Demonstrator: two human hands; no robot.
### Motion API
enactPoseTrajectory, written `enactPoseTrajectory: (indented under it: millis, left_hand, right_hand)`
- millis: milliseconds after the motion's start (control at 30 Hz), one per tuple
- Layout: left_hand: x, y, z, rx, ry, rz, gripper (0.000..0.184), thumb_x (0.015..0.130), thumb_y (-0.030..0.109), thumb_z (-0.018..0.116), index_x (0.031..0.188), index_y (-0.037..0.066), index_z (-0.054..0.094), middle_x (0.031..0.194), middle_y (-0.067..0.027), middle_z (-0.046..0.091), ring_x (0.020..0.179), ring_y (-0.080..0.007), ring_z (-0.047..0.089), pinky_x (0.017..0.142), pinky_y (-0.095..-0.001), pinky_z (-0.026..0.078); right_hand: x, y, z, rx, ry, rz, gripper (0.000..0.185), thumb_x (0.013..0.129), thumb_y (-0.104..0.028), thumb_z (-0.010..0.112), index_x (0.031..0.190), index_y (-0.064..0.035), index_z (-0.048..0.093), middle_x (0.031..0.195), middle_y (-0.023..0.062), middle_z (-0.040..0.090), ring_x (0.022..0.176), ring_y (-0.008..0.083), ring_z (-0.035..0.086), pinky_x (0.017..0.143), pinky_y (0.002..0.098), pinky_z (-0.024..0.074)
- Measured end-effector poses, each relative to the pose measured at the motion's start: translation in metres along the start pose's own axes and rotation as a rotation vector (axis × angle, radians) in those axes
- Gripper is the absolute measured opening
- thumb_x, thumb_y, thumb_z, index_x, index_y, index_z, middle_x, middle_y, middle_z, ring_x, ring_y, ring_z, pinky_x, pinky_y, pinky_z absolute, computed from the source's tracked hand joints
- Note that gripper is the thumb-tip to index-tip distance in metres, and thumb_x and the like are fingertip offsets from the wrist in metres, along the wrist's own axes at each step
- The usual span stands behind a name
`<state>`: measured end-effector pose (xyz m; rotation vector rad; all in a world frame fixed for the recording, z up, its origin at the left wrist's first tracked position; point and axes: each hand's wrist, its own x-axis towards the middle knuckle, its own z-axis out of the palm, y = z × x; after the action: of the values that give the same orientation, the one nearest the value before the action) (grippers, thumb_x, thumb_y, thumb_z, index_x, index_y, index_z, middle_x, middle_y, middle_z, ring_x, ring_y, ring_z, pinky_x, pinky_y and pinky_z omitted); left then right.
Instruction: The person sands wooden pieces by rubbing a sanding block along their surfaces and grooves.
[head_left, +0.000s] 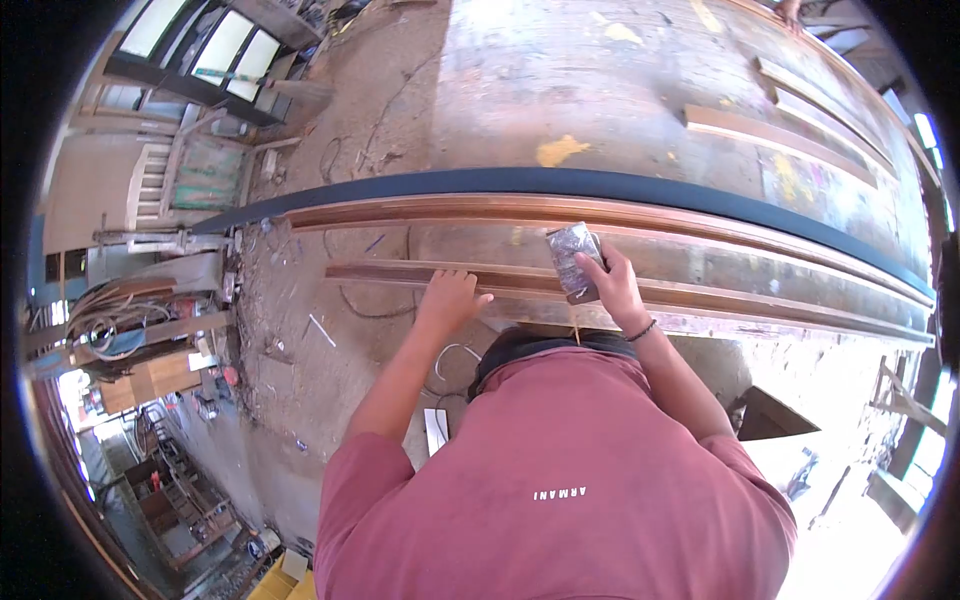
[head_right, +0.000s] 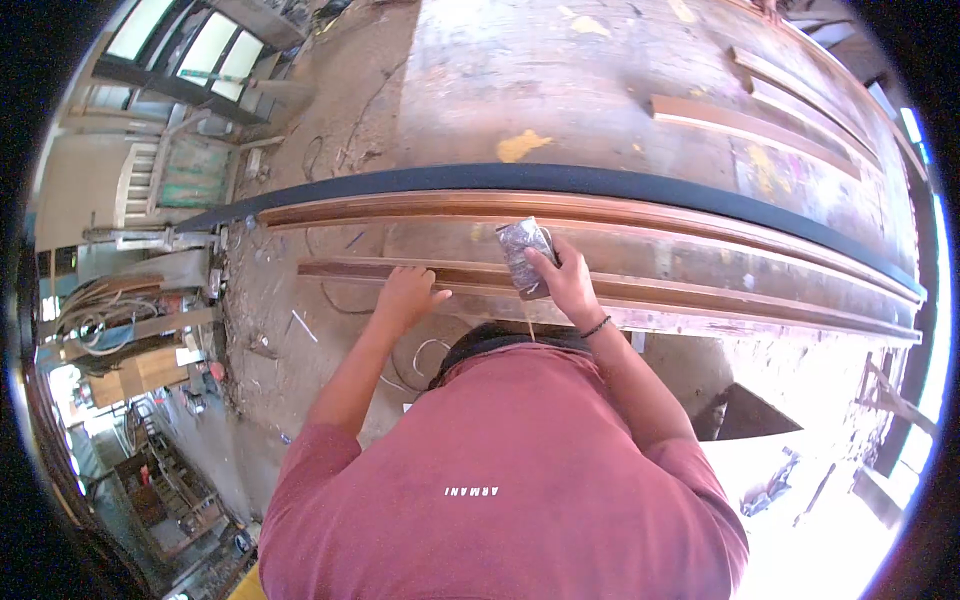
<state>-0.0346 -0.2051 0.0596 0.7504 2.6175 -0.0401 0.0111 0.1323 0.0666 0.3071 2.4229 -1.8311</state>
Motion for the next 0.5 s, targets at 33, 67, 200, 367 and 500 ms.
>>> enactPoseTrajectory:
  millis: [33,67,200,367,500]
  left_hand:
    - [0.006,0.014,0.001,-0.006,-0.014,0.014,0.057,0.105,0.056,0.066,0.115,0.002,0.077,0.119,-0.0174,0.076,0.117,-0.0366,0.071,0.109,-0.0504,0.049]
    - [0.011,0.028,0.002,-0.003,-0.012,0.027,0.057,0.105,0.056,0.066,0.115,0.002,0.077,0.119,-0.0174,0.076,0.117,-0.0366,0.071,0.109,-0.0504,0.049]
    - [0.025,0.082,-0.004,-0.058,0.027,0.094,0.05,0.104,0.051,0.068,0.113,0.002,0.076,0.116,-0.0168,0.076,0.115,-0.0353,0.072,0.104,-0.0488,0.052]
    - [0.042,0.135,-0.013,-0.13,0.047,0.192,0.042,0.103,0.043,0.071,0.108,0.002,0.076,0.114,-0.018,0.076,0.11,-0.0403,0.072,0.097,-0.0526,0.055]
    - [0.052,0.172,-0.017,-0.802,0.127,0.172,0.043,0.112,0.042,0.063,0.112,0.001,0.075,0.108,-0.0152,0.077,0.1,-0.0301,0.076,0.089,-0.0462,0.06]
  right_hand:
    - [-0.002,0.006,-0.01,0.189,-0.033,0.072,0.04,0.106,-0.035,0.077,0.118,0.0023,0.072,0.089,0.0099,0.07,0.086,0.0142,0.064,0.077,0.0362,0.0551]
    - [-0.004,0.011,-0.019,0.379,-0.067,0.141,0.04,0.108,-0.035,0.075,0.12,0.0025,0.072,0.092,0.006,0.072,0.088,0.0114,0.064,0.078,0.0347,0.0563]
    - [-0.015,0.008,-0.058,0.866,-0.168,0.371,0.04,0.114,-0.028,0.065,0.14,0.0021,0.064,0.115,0.0064,0.075,0.097,0.0155,0.074,0.085,0.0354,0.0635]
    - [-0.022,0.022,-0.094,1.046,-0.202,0.421,0.038,0.115,-0.022,0.06,0.143,0.0043,0.061,0.124,0.0103,0.074,0.107,0.0193,0.075,0.092,0.0389,0.0628]
    - [-0.029,0.024,-0.096,1.153,-0.168,0.389,0.034,0.115,-0.02,0.059,0.143,0.0004,0.06,0.126,0.0103,0.074,0.107,0.0207,0.075,0.094,0.0399,0.0628]
